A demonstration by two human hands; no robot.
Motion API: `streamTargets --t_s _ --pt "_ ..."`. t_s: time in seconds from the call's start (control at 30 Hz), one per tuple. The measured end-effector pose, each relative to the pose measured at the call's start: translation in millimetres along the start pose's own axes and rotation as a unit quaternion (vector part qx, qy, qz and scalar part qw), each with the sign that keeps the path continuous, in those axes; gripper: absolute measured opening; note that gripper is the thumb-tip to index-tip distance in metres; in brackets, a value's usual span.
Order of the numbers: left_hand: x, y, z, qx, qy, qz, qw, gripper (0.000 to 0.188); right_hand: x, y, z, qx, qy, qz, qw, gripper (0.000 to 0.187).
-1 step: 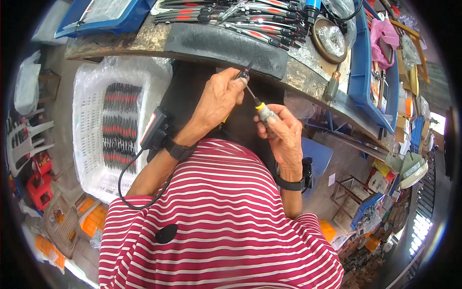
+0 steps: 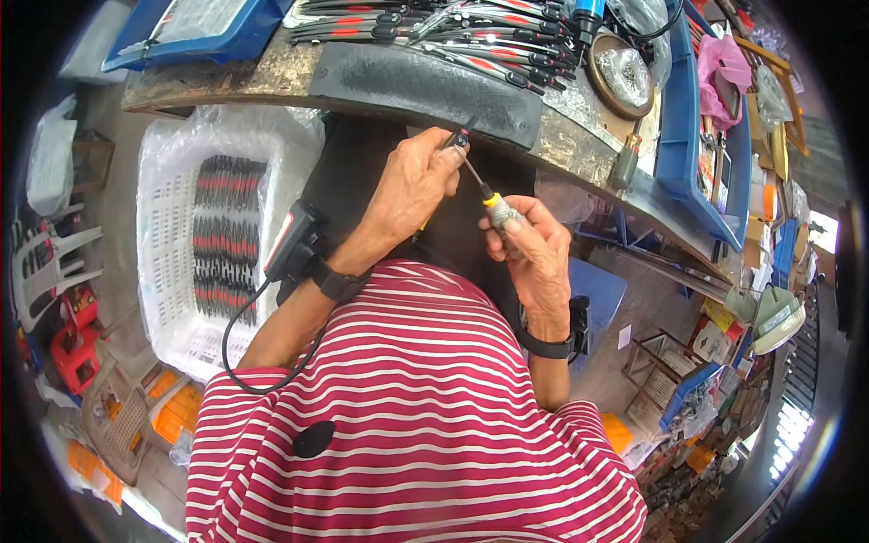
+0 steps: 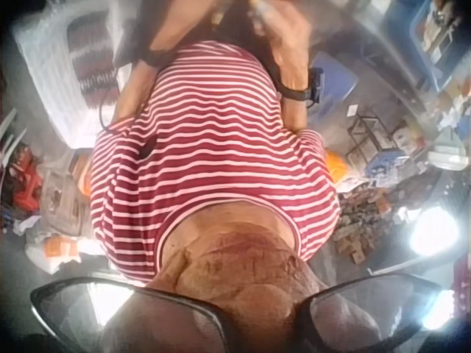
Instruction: The person assembles screwdrivers by inserting a small red component into the handle and securing it with a screwdriver. They then use a blue heat gun to apply heat to the handle area. The process is repeated for multiple screwdrivers, with finished units placed into a white basket.
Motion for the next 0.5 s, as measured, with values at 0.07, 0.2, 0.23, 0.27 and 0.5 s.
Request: streamTargets --t_s 0.07,0.2,0.23,0.27,0.5 --pt "0.1 -0.5 3.1 0.025 0.011 0.002 1.0 0.023 -1.3 -0.7 -5.0 -0.011 -0.009 0.006 1.0 0.025" --pt "0.1 0.6 6.3 0.05 0.034 0.007 0.998 0.022 -3.9 -0.3 -7.2 -0.023 -0.03 0.026 0.999 0.022" --pt "-0.8 -0.2 7.1 0.054 0.053 0.013 0.997 0.022 -4.5 -0.4 -7.5 -0.024 -0.037 0.029 0.999 0.021" --pt "-1.5 -0.6 8.2 0.059 0.072 0.019 0.995 0.022 -5.2 -0.3 -7.7 -0.026 -0.043 0.032 0.998 0.021" --pt "-3.0 -1.5 15.0 0.093 0.144 0.047 0.984 0.023 -7.6 0.5 -9.2 -0.031 -0.062 0.042 0.997 0.021"
Point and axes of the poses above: each hand's wrist, its own y-axis towards the middle knuckle, its own x-axis out of the palm, z = x × y, the point moved 10 cm from there along y, towards the middle knuckle, and after that the axes turned 9 degrees about -y, right-handed, at the moved point
